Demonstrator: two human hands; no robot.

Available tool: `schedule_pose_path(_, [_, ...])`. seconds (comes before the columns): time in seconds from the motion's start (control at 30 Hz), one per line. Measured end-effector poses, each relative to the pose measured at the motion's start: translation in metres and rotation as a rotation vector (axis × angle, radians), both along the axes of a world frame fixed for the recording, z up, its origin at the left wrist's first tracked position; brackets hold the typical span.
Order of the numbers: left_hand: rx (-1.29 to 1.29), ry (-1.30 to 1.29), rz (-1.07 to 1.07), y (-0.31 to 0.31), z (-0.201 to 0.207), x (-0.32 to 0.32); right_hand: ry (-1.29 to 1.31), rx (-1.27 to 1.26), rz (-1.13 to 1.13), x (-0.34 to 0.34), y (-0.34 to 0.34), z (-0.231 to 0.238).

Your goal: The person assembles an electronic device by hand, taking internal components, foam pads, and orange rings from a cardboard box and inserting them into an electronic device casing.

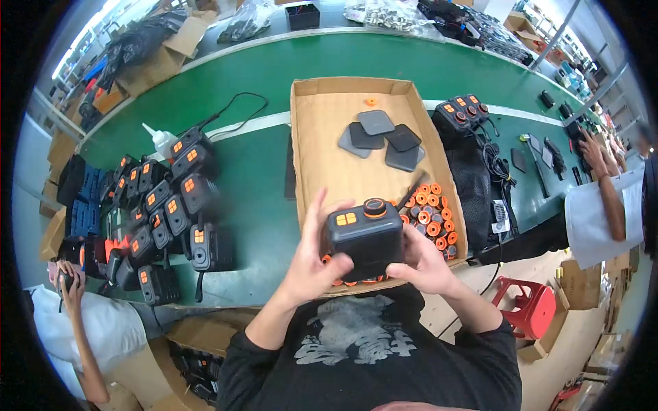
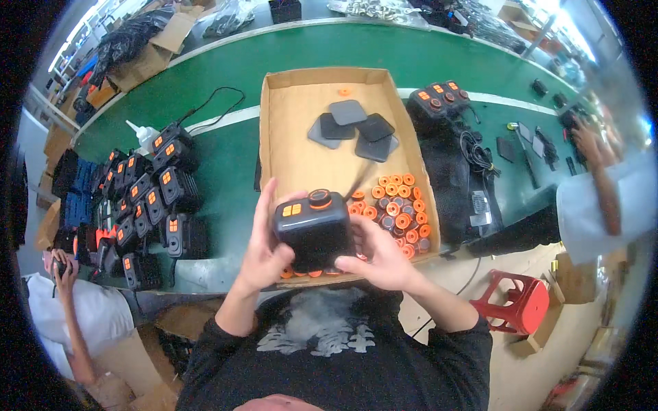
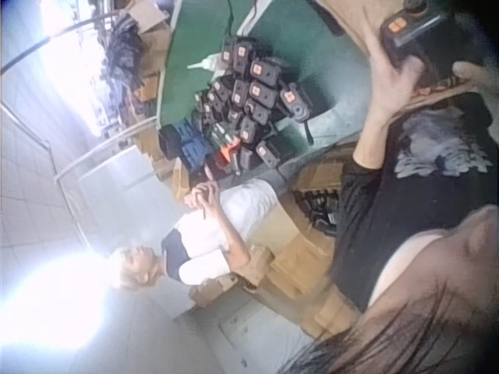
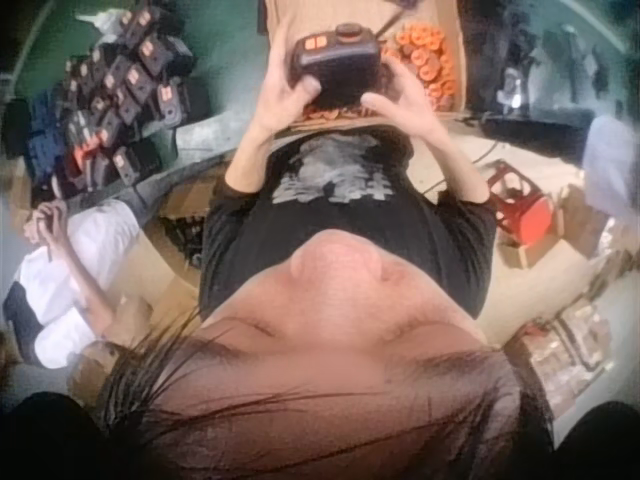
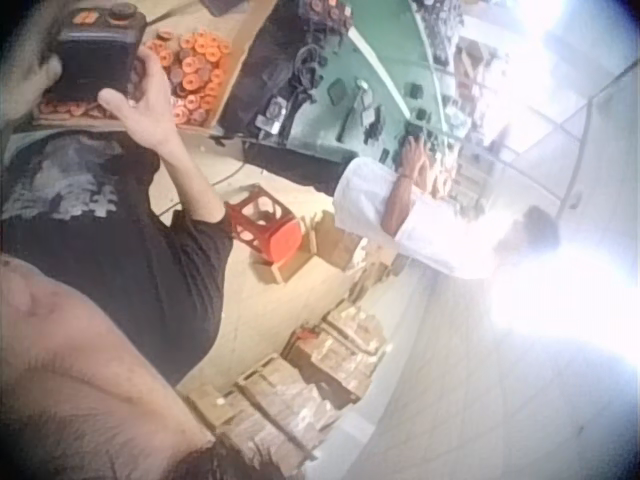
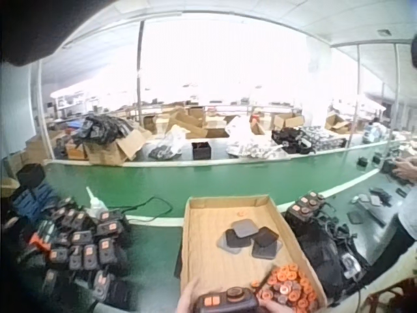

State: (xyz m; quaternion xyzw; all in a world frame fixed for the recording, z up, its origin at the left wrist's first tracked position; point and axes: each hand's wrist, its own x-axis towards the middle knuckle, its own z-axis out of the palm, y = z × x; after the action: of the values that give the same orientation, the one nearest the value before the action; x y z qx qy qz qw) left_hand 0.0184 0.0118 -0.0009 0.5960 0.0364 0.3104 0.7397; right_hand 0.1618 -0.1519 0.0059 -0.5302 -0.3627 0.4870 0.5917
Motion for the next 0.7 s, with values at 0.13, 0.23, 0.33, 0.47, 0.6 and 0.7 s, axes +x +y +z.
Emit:
schedule_pose_path(0.13, [0.057, 0.204, -0.086, -0.003, 0.003, -0.008, 0.132, 0.073, -0.054, 0.003, 0.003, 0.007])
schedule_pose_path(0.23, [0.160, 0.283, -0.103, 0.007, 0.000, -0.015, 0.114, 0.063, -0.035, 0.005, 0.007, 0.007])
schedule_pose_path(0.33, [0.179, 0.311, -0.123, 0.013, 0.000, -0.018, 0.071, -0.010, 0.003, 0.006, 0.016, 0.012])
schedule_pose_path(0.47, [0.071, 0.230, -0.100, 0.017, -0.001, -0.021, -0.004, -0.074, 0.064, 0.008, 0.031, 0.021])
schedule_pose_path(0.6, [0.110, 0.201, -0.006, 0.019, 0.008, -0.028, -0.253, -0.170, 0.135, 0.008, 0.043, 0.028])
schedule_pose_path(0.7, [0.097, 0.205, 0.002, 0.024, 0.007, -0.030, -0.279, -0.158, 0.173, 0.016, 0.058, 0.030])
